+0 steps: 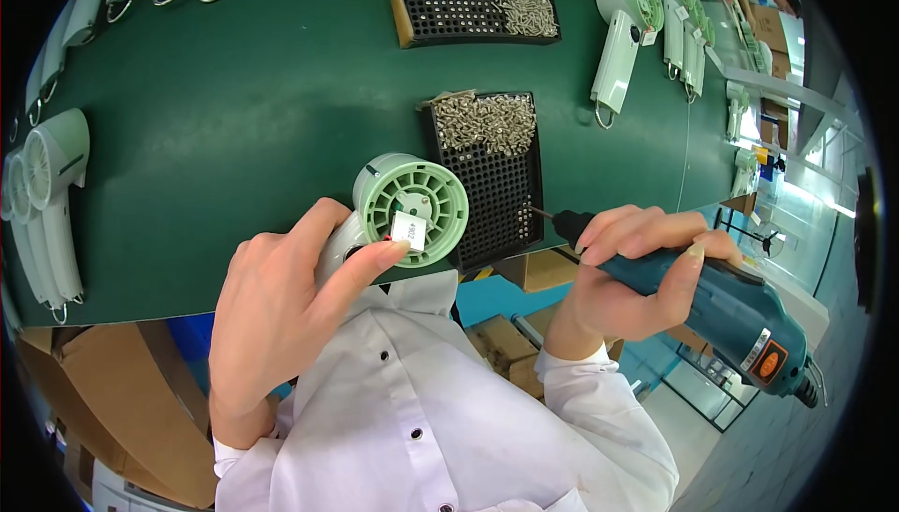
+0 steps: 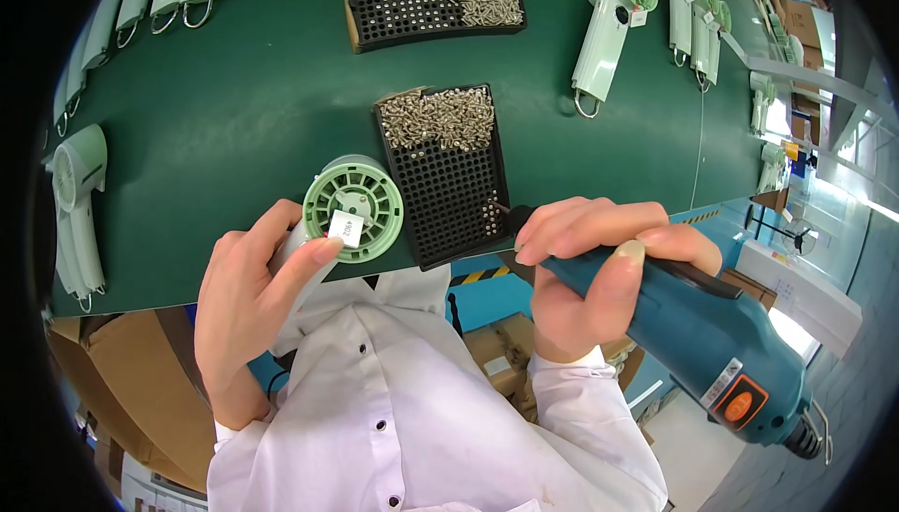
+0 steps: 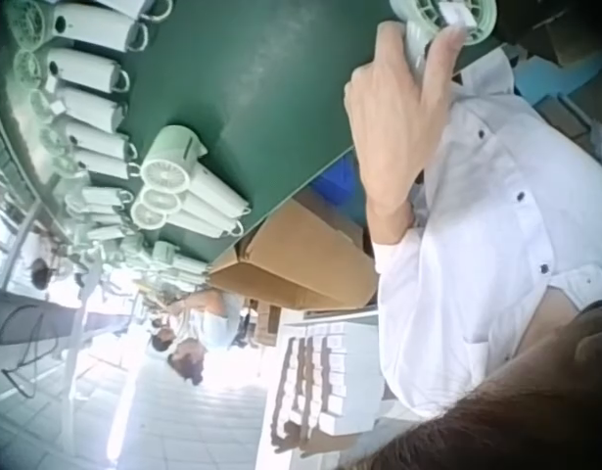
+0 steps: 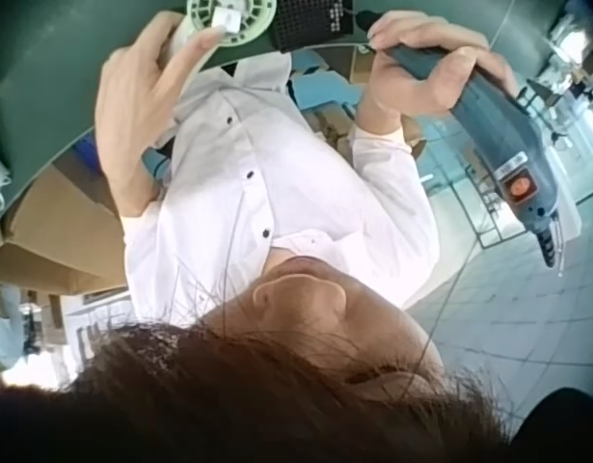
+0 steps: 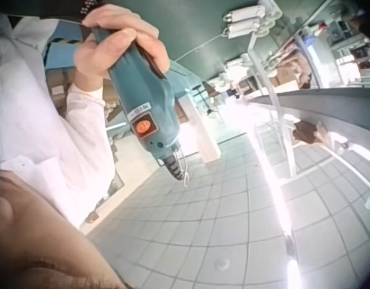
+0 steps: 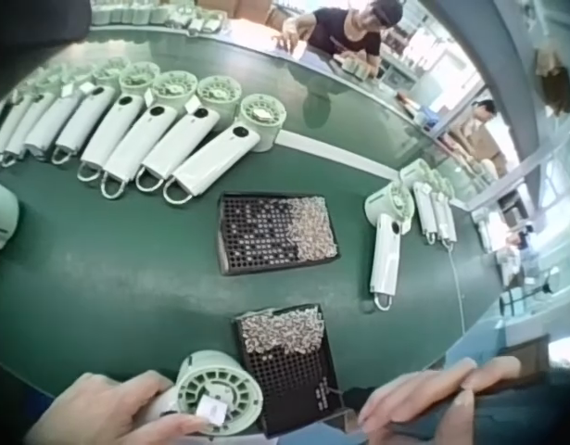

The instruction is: The person assembles portable fans by joining plastic casings with screws using an electric screwdriver.

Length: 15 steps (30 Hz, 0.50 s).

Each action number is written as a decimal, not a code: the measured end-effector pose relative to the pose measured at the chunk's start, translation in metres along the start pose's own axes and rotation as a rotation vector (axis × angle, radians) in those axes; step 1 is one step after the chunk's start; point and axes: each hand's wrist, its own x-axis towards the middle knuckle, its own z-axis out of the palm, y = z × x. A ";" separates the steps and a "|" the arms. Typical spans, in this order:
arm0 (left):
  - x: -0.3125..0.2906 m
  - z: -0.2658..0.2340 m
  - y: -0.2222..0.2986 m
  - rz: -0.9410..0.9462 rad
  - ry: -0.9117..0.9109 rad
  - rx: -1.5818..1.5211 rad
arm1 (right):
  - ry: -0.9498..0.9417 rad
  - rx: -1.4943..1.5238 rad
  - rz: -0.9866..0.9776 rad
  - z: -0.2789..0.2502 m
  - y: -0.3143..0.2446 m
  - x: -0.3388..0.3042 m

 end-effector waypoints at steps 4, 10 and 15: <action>0.000 0.000 0.002 -0.016 -0.025 0.035 | 0.087 0.001 0.011 0.001 -0.007 0.002; -0.002 0.001 -0.005 -0.010 -0.021 0.030 | 0.040 0.135 -0.054 0.007 -0.028 0.007; -0.001 0.002 -0.009 0.025 -0.017 0.078 | -0.187 0.303 -0.080 0.031 -0.050 0.015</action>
